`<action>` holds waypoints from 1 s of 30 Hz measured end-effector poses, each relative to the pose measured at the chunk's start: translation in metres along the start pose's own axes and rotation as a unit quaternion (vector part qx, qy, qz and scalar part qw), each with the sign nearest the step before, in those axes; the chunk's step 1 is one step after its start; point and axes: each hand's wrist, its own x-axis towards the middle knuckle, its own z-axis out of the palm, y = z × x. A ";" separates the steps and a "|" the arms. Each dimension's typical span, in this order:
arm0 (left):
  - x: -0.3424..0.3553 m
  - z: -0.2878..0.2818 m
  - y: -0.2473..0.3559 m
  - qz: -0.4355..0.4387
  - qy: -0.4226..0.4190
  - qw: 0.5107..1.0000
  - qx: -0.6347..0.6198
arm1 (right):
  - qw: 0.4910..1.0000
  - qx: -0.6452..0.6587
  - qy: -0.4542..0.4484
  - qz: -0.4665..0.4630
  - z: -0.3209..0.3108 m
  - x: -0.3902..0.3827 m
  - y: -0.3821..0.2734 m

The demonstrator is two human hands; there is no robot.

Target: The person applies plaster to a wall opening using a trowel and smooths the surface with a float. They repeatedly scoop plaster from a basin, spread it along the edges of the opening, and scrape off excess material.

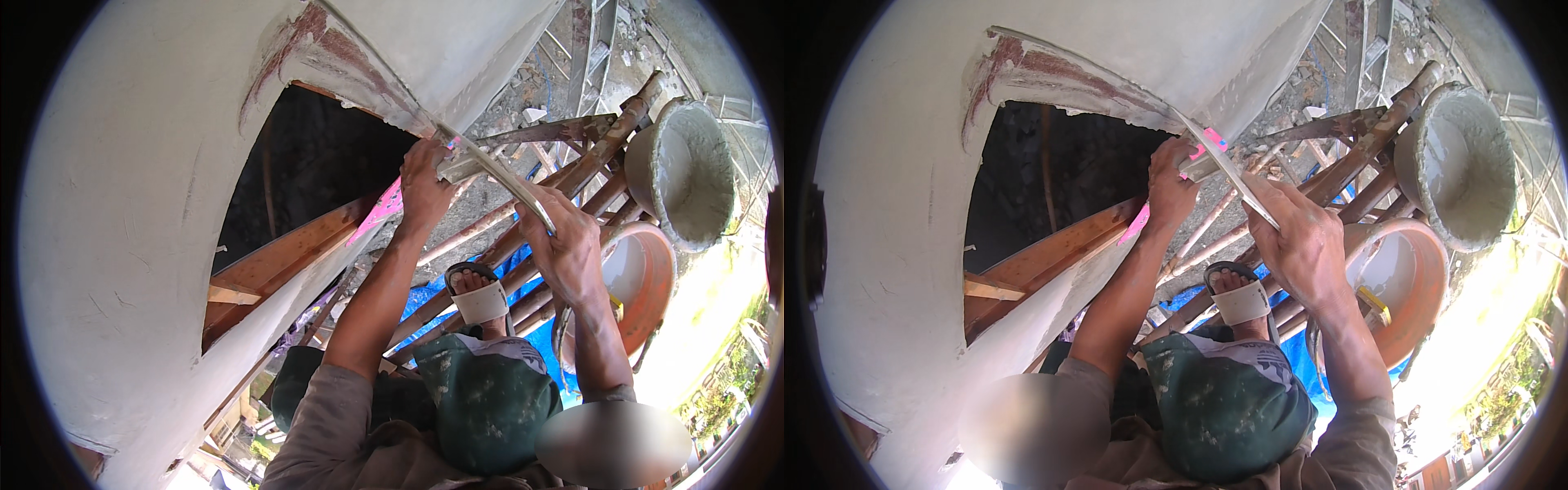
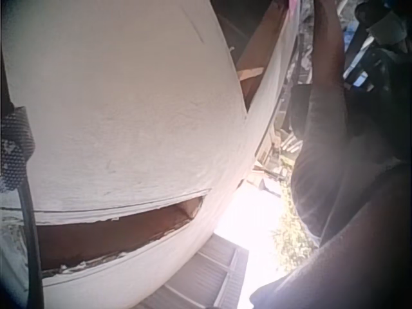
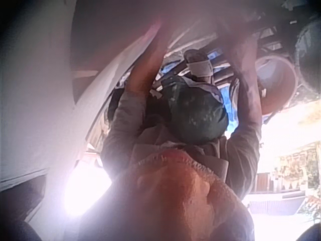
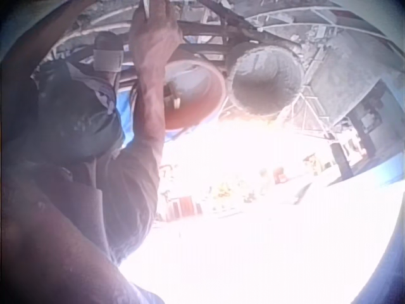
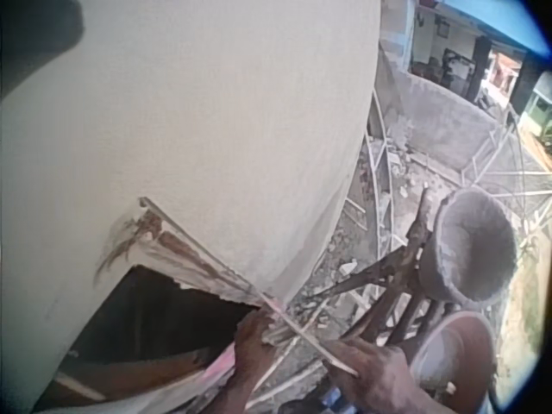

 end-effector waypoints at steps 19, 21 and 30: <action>0.003 -0.025 0.033 0.021 0.013 0.999 0.042 | 1.000 -0.002 0.019 -0.024 -0.019 -0.016 -0.010; 0.002 -0.025 0.034 0.029 0.021 0.999 0.041 | 1.000 -0.003 0.016 -0.024 -0.021 -0.019 -0.010; -0.019 -0.021 0.040 0.066 0.011 0.996 0.055 | 0.999 0.029 0.027 -0.017 -0.029 -0.047 -0.001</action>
